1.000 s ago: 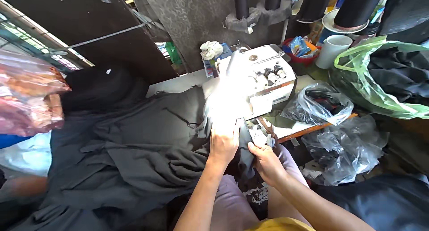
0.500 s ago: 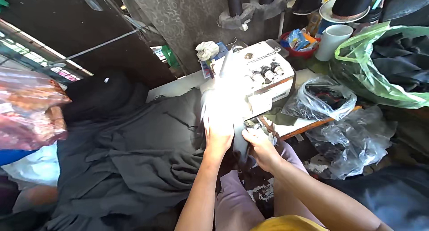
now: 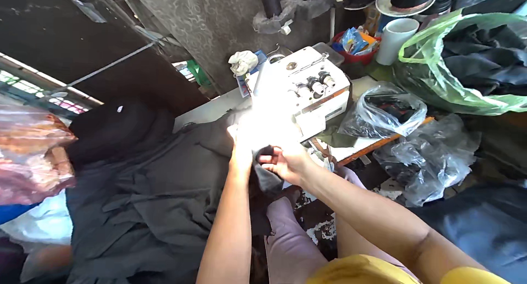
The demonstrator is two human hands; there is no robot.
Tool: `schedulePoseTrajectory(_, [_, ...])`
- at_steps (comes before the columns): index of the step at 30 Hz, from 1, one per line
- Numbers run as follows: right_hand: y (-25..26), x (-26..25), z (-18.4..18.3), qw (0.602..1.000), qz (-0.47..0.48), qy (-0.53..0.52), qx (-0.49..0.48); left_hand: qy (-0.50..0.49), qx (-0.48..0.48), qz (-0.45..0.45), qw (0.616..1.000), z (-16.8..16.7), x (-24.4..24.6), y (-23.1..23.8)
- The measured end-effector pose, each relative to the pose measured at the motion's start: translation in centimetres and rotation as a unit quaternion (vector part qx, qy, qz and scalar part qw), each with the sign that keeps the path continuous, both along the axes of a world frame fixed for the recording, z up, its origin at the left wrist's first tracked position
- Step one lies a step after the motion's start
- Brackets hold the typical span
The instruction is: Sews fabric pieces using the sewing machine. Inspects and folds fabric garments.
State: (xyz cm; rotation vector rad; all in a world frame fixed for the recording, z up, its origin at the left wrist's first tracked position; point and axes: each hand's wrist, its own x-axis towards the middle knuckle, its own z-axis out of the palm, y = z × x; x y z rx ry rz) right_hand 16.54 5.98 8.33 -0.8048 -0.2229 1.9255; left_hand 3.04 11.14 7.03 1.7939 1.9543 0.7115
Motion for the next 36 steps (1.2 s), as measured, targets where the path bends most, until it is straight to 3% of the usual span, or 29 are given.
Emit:
schedulePoseTrajectory(2, [1.1, 0.1, -0.4, 0.998, 0.048, 0.032, -0.024, 0.084, -0.004, -0.008, 0.996, 1.1, -0.1, -0.2])
schedulePoseTrajectory(4, [1.3, 1.5, -1.4, 0.996, 0.078, 0.031, -0.023, 0.206, -0.113, -0.019, 0.972, 3.5, 0.2, -2.3])
schedulePoseTrajectory(5, [0.9, 2.8, -2.1, 0.998, 0.059, 0.007, -0.012, 0.205, -0.151, -0.040, 0.966, 4.2, -0.2, -4.4])
schedulePoseTrajectory(7, [0.3, 6.3, -4.4, 0.999, -0.017, -0.046, -0.017, 0.076, -0.129, -0.117, 0.982, 3.9, -1.9, -9.2])
schedulePoseTrajectory(9, [0.7, 9.2, -6.4, 0.995, -0.077, -0.033, -0.060, -0.096, -0.132, -0.213, 0.963, 2.5, -3.0, -11.7])
schedulePoseTrajectory(11, [0.7, 9.9, -7.1, 0.992, -0.102, -0.033, -0.065, -0.157, -0.108, -0.239, 0.952, 2.2, -2.6, -12.4])
schedulePoseTrajectory(13, [0.0, 9.6, -6.1, 0.996, -0.055, -0.071, 0.006, -0.091, 0.020, -0.235, 0.968, 3.0, -1.9, -11.4])
schedulePoseTrajectory(16, [-1.7, 9.4, -3.6, 0.977, -0.004, -0.161, 0.142, -0.063, 0.161, -0.249, 0.953, 4.5, -0.9, -8.5])
schedulePoseTrajectory(18, [-2.5, 9.8, -2.8, 0.950, 0.030, -0.177, 0.254, -0.083, 0.125, -0.316, 0.937, 4.9, -0.4, -6.6])
schedulePoseTrajectory(21, [-3.2, 10.7, -1.4, 0.907, 0.049, -0.212, 0.362, -0.083, -0.032, -0.416, 0.905, 5.2, -0.2, -5.0])
schedulePoseTrajectory(23, [-3.3, 12.0, -0.6, 0.893, 0.018, -0.237, 0.382, -0.023, -0.007, -0.441, 0.897, 5.4, -1.8, -4.4])
schedulePoseTrajectory(25, [-3.1, 13.4, -0.2, 0.882, -0.017, -0.257, 0.396, 0.029, 0.093, -0.414, 0.905, 6.2, -5.1, -4.1])
schedulePoseTrajectory(29, [-2.3, 14.3, 0.3, 0.868, -0.019, -0.284, 0.407, 0.139, 0.233, -0.307, 0.912, 11.6, -10.5, -5.7])
schedulePoseTrajectory(33, [-0.9, 13.0, 3.5, 0.837, 0.009, -0.287, 0.467, 0.250, 0.314, -0.266, 0.876, 17.2, -11.8, -7.9])
schedulePoseTrajectory(36, [0.2, 12.4, 6.7, 0.780, 0.008, -0.297, 0.551, 0.321, 0.349, -0.234, 0.849, 21.2, -12.9, -8.9])
